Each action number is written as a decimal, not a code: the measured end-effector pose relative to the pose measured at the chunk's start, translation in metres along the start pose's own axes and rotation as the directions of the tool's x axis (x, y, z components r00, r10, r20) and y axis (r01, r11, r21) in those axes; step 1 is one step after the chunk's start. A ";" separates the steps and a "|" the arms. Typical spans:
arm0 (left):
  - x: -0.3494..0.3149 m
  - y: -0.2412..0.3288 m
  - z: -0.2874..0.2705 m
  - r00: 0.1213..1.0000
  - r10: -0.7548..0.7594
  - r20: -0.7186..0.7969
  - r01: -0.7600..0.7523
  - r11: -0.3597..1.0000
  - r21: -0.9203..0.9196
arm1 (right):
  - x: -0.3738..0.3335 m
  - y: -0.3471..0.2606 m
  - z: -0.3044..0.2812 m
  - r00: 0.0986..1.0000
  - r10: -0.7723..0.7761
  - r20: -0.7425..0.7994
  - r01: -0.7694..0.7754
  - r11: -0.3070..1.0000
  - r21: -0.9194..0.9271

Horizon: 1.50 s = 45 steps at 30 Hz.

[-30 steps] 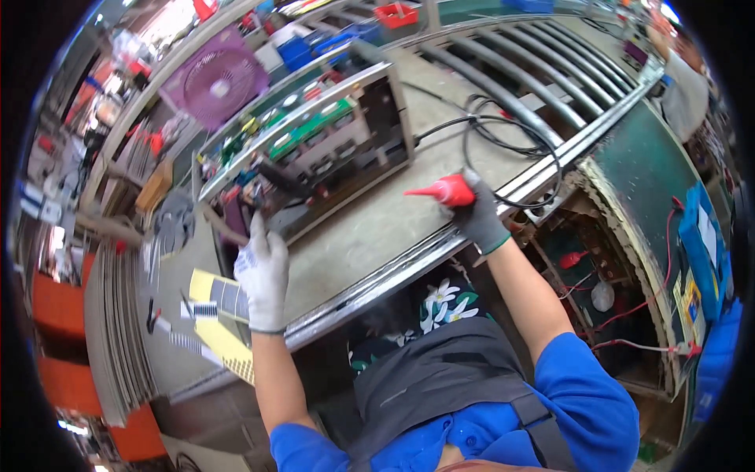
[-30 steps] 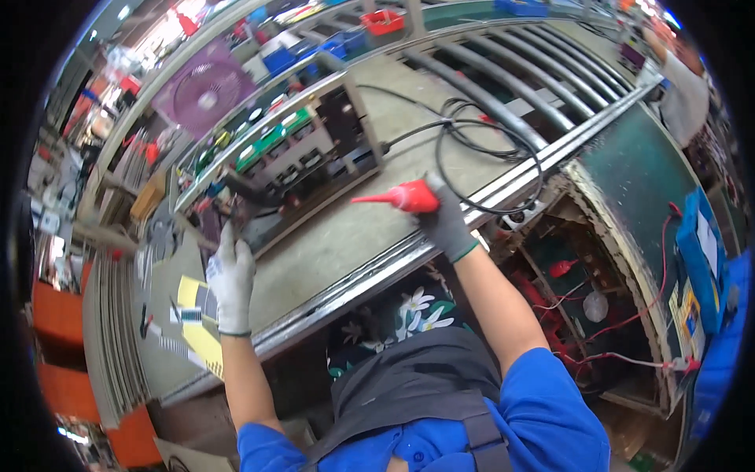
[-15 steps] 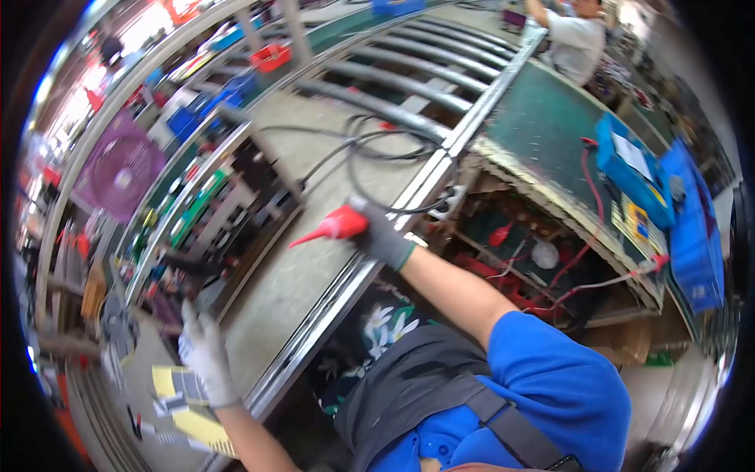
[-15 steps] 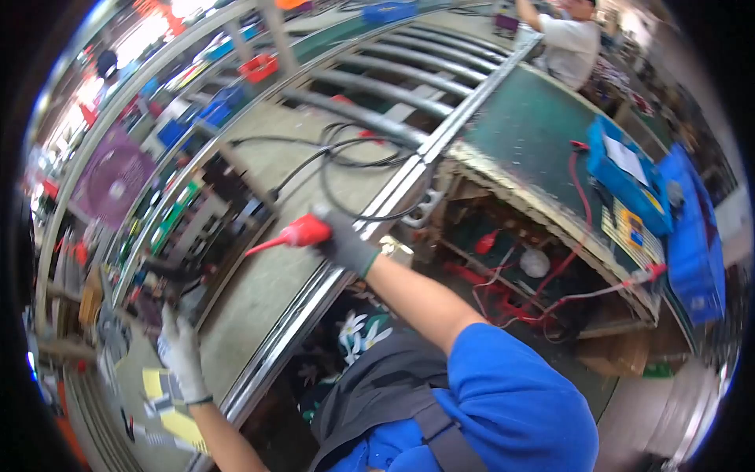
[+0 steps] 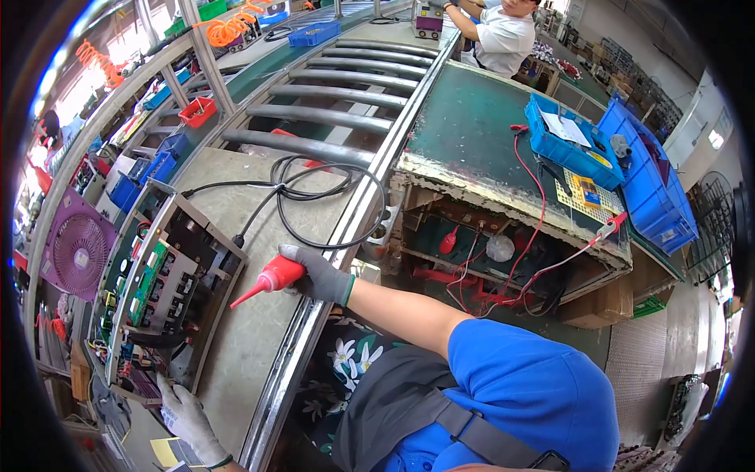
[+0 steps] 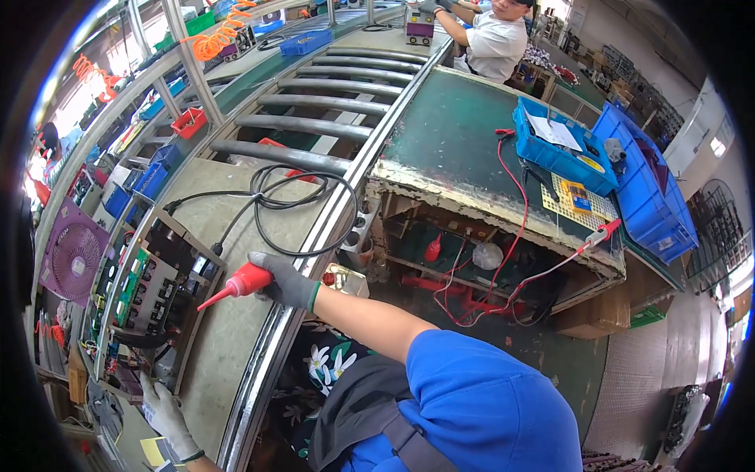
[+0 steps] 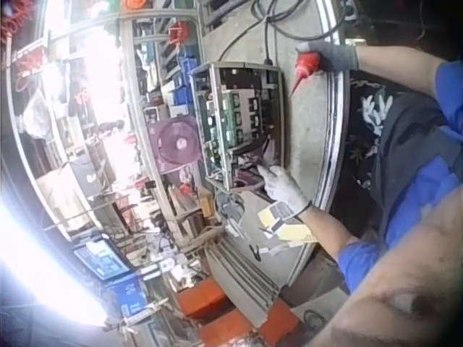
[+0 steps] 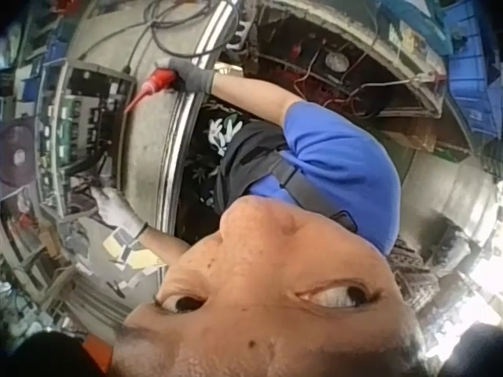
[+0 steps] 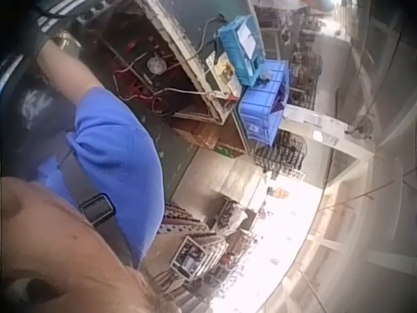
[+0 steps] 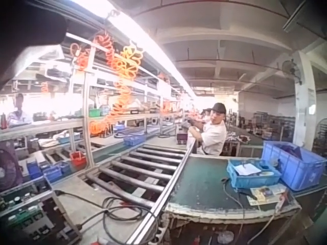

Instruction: Apply adhesive or sealant to internal components and adjust wiring inside an electronic housing on an assembly line.

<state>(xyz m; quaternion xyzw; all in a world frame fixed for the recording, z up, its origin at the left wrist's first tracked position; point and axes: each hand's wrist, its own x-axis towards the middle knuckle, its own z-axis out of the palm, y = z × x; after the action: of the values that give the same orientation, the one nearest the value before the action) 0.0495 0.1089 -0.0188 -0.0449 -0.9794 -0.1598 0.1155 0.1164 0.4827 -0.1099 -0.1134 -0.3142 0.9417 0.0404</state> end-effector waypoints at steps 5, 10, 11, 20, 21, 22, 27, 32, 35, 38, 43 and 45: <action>0.002 -0.001 0.002 0.999 0.034 -0.008 -0.034 0.999 -0.016 | -0.001 0.001 -0.001 1.000 -0.011 0.012 0.011 1.000 -0.007; -0.005 -0.005 -0.006 0.997 0.065 -0.039 -0.067 0.997 -0.043 | 0.010 0.011 -0.002 0.991 0.045 -0.126 -0.049 0.998 -0.032; -0.006 -0.019 -0.002 0.962 0.233 -0.145 -0.227 0.972 0.060 | 0.021 0.019 -0.011 0.997 -0.021 -0.075 0.021 1.000 0.000; -0.017 0.003 -0.002 0.927 0.255 -0.274 -0.219 0.963 0.155 | 0.003 0.001 -0.001 0.997 -0.044 0.056 0.042 0.998 0.043; -0.021 0.003 -0.003 0.920 0.263 -0.289 -0.227 0.962 0.153 | 0.004 0.003 0.000 0.999 -0.027 0.044 0.025 0.999 0.037; -0.023 0.000 -0.005 0.943 0.209 -0.257 -0.181 0.975 0.129 | 0.003 0.004 0.003 1.000 -0.030 -0.002 0.030 0.999 0.029; -0.019 0.003 -0.001 0.946 0.225 -0.233 -0.162 0.952 0.261 | -0.004 0.001 0.009 0.998 -0.055 -0.037 0.054 0.998 -0.029; -0.015 0.004 -0.005 0.959 0.189 -0.213 -0.150 0.971 0.184 | -0.002 0.000 0.009 0.998 -0.065 -0.004 0.065 0.997 -0.034; -0.011 0.000 0.000 0.962 0.170 -0.213 -0.142 0.980 0.143 | 0.000 -0.004 0.006 0.997 -0.078 -0.001 0.077 0.996 -0.053; -0.014 0.002 0.002 0.975 0.146 -0.168 -0.157 0.986 -0.053 | 0.019 0.009 -0.027 0.989 -0.125 0.073 0.135 0.978 -0.157; -0.024 0.002 0.001 0.994 0.107 -0.036 -0.109 0.993 -0.053 | 0.016 0.023 0.007 0.977 -0.023 -0.211 0.018 0.999 -0.027; -0.031 0.003 0.031 0.914 0.403 -0.053 -0.402 0.915 0.031 | 0.015 0.017 -0.001 0.993 -0.115 -0.041 0.114 0.993 -0.015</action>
<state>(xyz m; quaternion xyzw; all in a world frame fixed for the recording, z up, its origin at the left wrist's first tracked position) 0.0730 0.1206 -0.0537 -0.2397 -0.9468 -0.1244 0.1749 0.1023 0.4718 -0.1243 -0.1152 -0.3253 0.9332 0.1002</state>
